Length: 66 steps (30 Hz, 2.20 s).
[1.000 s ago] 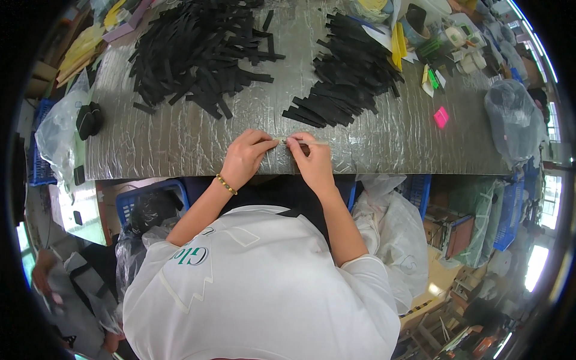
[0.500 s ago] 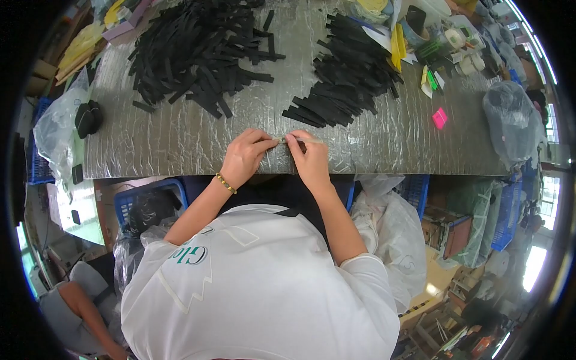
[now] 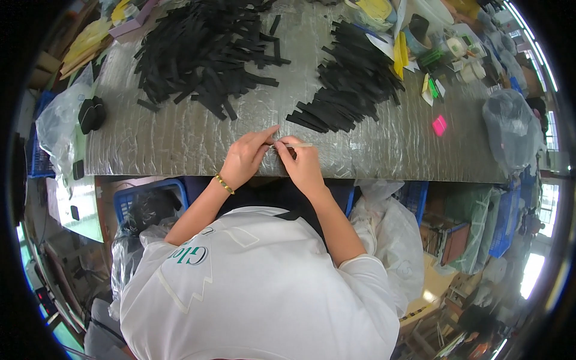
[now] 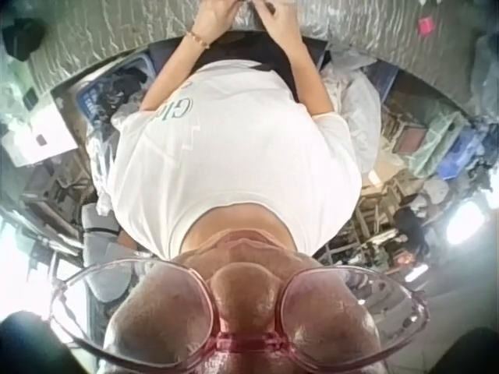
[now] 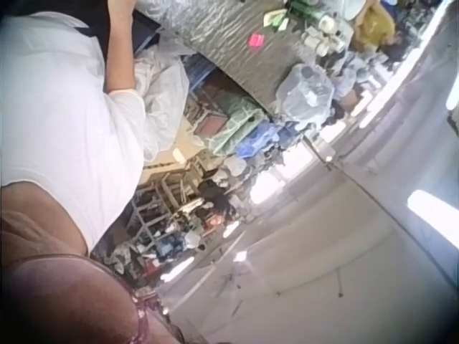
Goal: Manually applying small white reinforcement labels to black material strips for shoe production.
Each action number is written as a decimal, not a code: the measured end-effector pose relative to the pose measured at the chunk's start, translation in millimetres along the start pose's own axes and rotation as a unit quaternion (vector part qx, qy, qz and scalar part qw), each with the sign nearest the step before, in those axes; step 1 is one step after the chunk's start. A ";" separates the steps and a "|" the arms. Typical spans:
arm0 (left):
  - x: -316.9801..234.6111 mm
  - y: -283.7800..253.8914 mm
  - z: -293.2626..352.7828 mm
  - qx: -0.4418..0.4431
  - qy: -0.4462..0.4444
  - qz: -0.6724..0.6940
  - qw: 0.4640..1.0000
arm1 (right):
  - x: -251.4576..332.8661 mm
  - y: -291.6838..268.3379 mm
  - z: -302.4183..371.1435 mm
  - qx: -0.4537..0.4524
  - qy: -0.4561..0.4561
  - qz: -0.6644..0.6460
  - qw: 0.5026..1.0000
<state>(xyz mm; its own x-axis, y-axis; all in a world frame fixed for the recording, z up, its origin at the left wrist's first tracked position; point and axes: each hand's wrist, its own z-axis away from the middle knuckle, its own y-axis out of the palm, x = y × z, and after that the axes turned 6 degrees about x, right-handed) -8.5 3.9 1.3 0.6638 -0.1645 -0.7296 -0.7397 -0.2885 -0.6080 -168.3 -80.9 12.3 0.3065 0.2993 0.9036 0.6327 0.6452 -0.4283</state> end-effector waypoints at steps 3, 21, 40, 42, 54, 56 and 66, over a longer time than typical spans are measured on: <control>-0.2 -0.5 0.4 0.012 -0.008 -0.005 1.000 | 4.8 2.0 -3.7 0.010 -0.005 0.018 1.000; 3.6 -5.1 -1.2 0.014 -0.012 0.033 0.999 | -9.6 -23.5 -8.2 0.042 -0.128 0.200 0.971; 33.6 -48.6 24.9 -0.171 -0.111 0.031 0.978 | -39.6 -58.8 -43.8 -0.097 -0.145 0.337 0.925; 33.5 -47.7 24.7 -0.172 -0.119 0.031 0.977 | -51.3 -76.8 -59.4 -0.101 -0.153 0.342 0.922; 45.5 -44.5 31.2 -0.246 -0.169 0.111 0.948 | -78.7 -141.2 -131.5 -0.104 -0.173 0.387 0.900; 44.6 -44.1 27.7 -0.281 -0.169 0.170 0.929 | -51.0 -137.4 -124.2 -0.166 -0.167 0.404 0.884; 50.0 -54.9 37.7 -0.430 -0.132 0.240 0.860 | 39.0 109.3 -153.3 -0.111 -0.197 0.314 0.922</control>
<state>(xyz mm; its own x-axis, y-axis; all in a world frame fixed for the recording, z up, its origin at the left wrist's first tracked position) 61.2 47.1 -13.5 0.1737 -0.2722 -0.9464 -0.4910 -0.8570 0.1564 21.8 -106.4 -0.5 0.4069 0.8256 0.3909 0.5622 0.1109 -0.8195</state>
